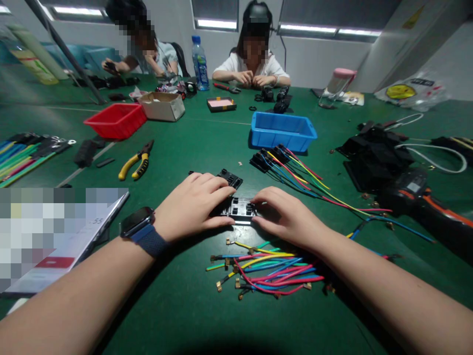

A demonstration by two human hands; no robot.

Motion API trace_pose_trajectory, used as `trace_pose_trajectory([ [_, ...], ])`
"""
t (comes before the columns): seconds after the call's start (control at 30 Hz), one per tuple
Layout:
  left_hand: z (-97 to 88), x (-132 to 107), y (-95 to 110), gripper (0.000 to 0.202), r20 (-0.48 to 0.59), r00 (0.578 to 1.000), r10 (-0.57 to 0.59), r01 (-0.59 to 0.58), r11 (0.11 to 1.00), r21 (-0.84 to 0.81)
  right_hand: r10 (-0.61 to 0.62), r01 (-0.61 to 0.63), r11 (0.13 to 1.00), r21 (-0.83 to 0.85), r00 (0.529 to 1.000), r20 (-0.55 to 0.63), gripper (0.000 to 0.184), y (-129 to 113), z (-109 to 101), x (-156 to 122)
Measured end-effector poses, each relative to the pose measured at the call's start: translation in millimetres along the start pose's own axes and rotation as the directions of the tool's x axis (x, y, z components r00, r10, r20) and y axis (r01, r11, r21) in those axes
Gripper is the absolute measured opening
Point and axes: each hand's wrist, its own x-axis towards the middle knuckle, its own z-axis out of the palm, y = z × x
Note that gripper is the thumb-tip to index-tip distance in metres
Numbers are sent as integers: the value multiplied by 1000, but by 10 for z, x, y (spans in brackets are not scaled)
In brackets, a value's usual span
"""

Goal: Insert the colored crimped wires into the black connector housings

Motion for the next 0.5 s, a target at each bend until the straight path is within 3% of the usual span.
trace_pose_trajectory([
  [0.33, -9, 8, 16, 71, -87, 992, -96, 101, 993, 54, 11, -10, 999, -43, 1000, 16, 25, -32, 4, -1],
  [0.5, 30, 9, -13, 75, -53, 993, -102, 103, 994, 27, -2, 2, 1000, -16, 1000, 4, 26, -32, 5, 5],
])
